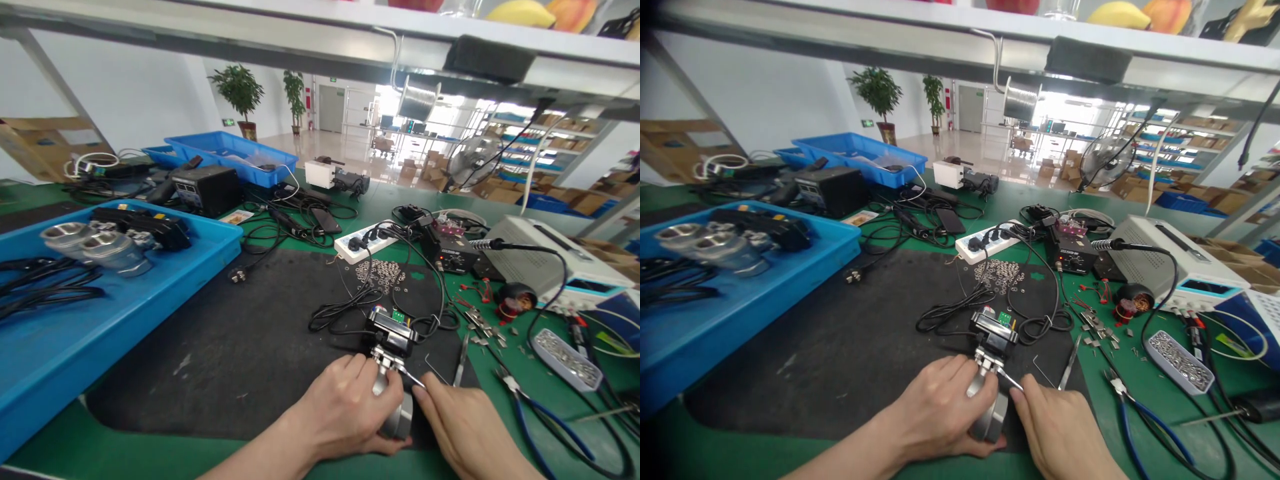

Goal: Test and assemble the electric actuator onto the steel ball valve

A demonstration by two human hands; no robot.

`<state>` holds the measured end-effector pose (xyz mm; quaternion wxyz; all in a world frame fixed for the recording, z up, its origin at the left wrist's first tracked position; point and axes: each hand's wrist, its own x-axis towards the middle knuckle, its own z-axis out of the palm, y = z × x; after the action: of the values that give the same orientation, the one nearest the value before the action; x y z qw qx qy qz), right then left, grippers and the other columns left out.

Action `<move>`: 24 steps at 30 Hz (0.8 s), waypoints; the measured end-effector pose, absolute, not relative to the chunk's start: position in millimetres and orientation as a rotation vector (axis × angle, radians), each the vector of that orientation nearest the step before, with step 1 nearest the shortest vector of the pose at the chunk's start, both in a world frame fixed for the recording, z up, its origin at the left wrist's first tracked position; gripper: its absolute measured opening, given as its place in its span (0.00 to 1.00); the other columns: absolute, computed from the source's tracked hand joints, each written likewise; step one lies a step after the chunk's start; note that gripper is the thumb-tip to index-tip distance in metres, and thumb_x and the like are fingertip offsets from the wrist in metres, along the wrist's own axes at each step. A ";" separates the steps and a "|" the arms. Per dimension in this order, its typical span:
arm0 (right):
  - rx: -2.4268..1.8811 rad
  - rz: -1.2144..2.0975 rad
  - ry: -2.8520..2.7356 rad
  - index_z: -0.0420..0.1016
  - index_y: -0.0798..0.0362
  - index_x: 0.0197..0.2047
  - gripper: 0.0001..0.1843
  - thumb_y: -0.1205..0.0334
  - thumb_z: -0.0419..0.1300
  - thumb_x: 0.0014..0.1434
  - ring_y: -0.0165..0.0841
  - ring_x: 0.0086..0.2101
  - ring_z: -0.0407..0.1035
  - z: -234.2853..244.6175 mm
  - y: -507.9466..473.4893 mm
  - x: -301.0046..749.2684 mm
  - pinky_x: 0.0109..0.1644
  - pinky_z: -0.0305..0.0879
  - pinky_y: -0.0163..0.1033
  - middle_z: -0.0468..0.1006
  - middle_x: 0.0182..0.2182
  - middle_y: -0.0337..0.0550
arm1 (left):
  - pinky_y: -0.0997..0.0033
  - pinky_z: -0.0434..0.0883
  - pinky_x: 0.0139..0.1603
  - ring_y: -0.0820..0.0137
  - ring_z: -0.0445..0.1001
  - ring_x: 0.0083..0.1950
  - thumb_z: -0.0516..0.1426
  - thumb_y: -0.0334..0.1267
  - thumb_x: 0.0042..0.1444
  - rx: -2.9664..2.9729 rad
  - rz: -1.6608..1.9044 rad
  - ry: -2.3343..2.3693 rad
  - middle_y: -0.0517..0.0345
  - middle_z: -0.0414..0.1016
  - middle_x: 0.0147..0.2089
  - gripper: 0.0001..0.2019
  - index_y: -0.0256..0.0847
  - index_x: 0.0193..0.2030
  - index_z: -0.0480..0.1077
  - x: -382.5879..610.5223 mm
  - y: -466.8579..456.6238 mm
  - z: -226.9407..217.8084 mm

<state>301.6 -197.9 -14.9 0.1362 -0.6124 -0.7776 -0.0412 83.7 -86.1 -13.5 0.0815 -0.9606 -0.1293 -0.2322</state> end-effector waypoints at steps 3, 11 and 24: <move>-1.725 -0.081 -2.198 0.61 0.47 0.34 0.15 0.62 0.46 0.76 0.29 0.16 0.69 -22.2 -193.5 301.6 0.23 0.48 0.39 0.71 0.17 0.31 | 0.60 0.69 0.28 0.59 0.73 0.31 0.48 0.68 0.63 -2.862 -0.734 -0.340 0.51 0.73 0.33 0.34 0.37 0.52 0.71 84.6 -83.3 -12.7; -1.661 -0.144 -2.202 0.56 0.46 0.32 0.16 0.62 0.44 0.75 0.28 0.14 0.64 -37.4 -193.7 312.6 0.24 0.48 0.38 0.66 0.16 0.29 | 0.63 0.68 0.29 0.63 0.71 0.28 0.51 0.62 0.65 -2.902 -0.749 -0.303 0.54 0.72 0.31 0.26 0.40 0.52 0.71 85.7 -81.2 -3.1; -1.749 -0.388 -2.145 0.68 0.49 0.45 0.11 0.58 0.46 0.75 0.34 0.23 0.79 -5.0 -247.3 328.5 0.25 0.66 0.34 0.80 0.25 0.37 | 0.64 0.70 0.33 0.62 0.75 0.34 0.64 0.62 0.52 -2.852 -1.164 -0.607 0.52 0.75 0.35 0.30 0.39 0.51 0.71 72.6 -102.7 7.6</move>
<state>328.5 -247.3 -5.0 0.1725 -0.6163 -0.7561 -0.1367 72.6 -102.7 7.6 0.0008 -0.9084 -0.1934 -0.3707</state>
